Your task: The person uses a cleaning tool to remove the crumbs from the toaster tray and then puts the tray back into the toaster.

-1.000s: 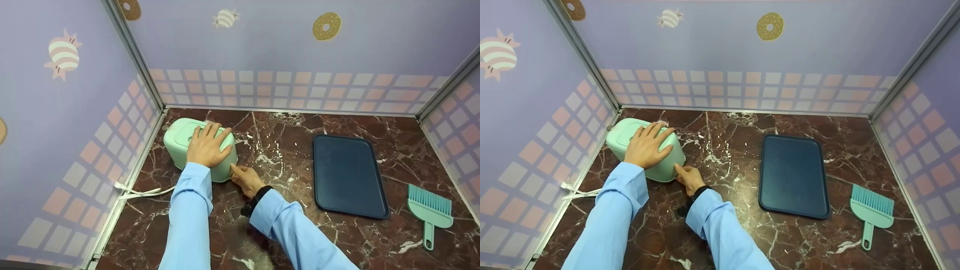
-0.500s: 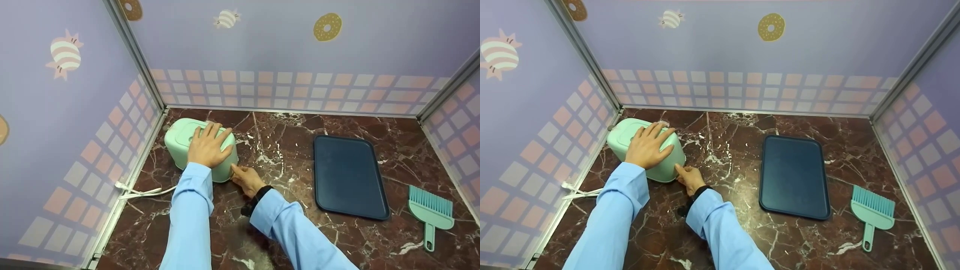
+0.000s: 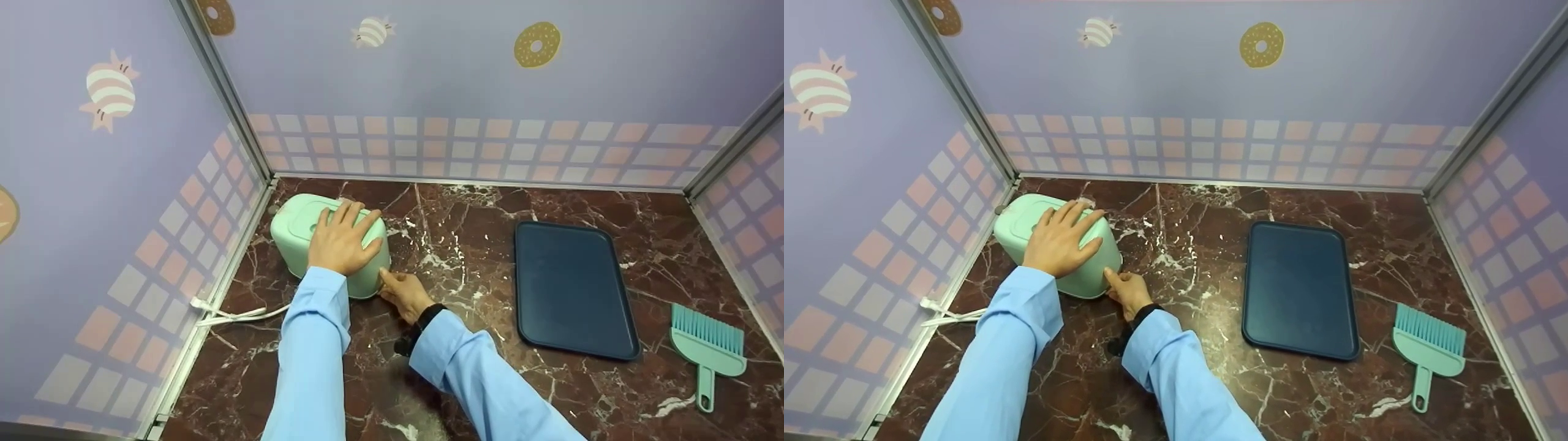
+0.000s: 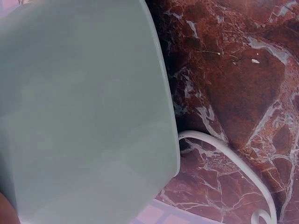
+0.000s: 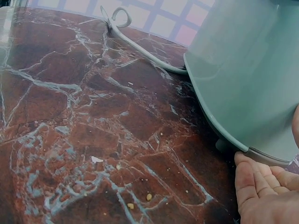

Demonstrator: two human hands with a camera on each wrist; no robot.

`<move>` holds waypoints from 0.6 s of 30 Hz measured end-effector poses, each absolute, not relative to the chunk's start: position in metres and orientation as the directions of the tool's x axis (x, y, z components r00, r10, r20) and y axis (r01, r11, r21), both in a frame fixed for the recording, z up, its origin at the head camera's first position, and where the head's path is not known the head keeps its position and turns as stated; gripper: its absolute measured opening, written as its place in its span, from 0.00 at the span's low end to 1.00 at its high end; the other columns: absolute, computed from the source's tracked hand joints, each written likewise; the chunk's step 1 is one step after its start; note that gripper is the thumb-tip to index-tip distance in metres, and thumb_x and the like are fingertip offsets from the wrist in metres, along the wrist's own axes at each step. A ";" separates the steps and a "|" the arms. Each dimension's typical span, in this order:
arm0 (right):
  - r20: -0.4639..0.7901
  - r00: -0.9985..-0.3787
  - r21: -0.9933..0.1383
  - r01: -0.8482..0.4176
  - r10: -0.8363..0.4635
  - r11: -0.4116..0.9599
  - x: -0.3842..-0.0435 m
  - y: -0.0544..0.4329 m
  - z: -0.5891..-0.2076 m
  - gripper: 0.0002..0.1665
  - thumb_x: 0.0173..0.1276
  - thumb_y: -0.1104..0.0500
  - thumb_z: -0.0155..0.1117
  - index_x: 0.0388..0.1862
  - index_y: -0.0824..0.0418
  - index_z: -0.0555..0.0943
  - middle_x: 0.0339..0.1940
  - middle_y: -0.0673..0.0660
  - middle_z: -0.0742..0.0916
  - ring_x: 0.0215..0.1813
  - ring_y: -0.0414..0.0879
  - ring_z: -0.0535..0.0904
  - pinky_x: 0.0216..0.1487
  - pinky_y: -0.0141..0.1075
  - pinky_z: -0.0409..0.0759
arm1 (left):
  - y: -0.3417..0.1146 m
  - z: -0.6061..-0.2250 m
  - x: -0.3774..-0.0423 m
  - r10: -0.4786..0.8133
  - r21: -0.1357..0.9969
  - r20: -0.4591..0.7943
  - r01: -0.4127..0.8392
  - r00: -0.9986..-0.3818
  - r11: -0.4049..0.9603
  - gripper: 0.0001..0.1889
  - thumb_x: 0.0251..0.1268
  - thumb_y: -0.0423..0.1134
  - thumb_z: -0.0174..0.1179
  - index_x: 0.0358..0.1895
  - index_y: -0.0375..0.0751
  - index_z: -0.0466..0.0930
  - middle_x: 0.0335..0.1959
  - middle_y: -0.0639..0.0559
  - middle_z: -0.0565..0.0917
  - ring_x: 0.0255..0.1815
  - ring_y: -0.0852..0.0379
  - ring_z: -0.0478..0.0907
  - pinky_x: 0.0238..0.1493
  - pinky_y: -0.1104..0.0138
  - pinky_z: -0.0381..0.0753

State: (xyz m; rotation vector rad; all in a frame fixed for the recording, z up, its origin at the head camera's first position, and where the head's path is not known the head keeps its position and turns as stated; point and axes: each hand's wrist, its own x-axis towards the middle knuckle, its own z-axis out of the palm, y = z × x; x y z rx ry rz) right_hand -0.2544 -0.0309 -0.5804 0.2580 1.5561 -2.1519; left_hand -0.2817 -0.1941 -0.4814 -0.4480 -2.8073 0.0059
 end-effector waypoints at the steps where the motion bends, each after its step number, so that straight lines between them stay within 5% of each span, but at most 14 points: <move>1: -0.412 -0.873 -0.845 0.473 -0.261 -0.248 -0.254 -0.031 -0.581 0.31 0.80 0.53 0.60 0.66 0.78 0.68 0.51 0.62 0.78 0.46 0.48 0.78 0.66 0.45 0.77 | -0.194 -0.482 -0.282 0.305 -0.049 0.294 0.304 -0.906 0.951 0.31 0.75 0.64 0.47 0.77 0.61 0.67 0.75 0.46 0.70 0.77 0.43 0.62 0.76 0.39 0.56; 18: -0.405 -0.886 -0.859 0.454 -0.227 -0.237 -0.255 -0.033 -0.583 0.30 0.79 0.54 0.61 0.62 0.79 0.72 0.37 0.55 0.79 0.40 0.46 0.79 0.59 0.43 0.81 | -0.193 -0.481 -0.282 0.309 -0.045 0.301 0.311 -0.902 0.950 0.32 0.74 0.64 0.47 0.77 0.60 0.67 0.75 0.46 0.70 0.78 0.42 0.62 0.76 0.38 0.56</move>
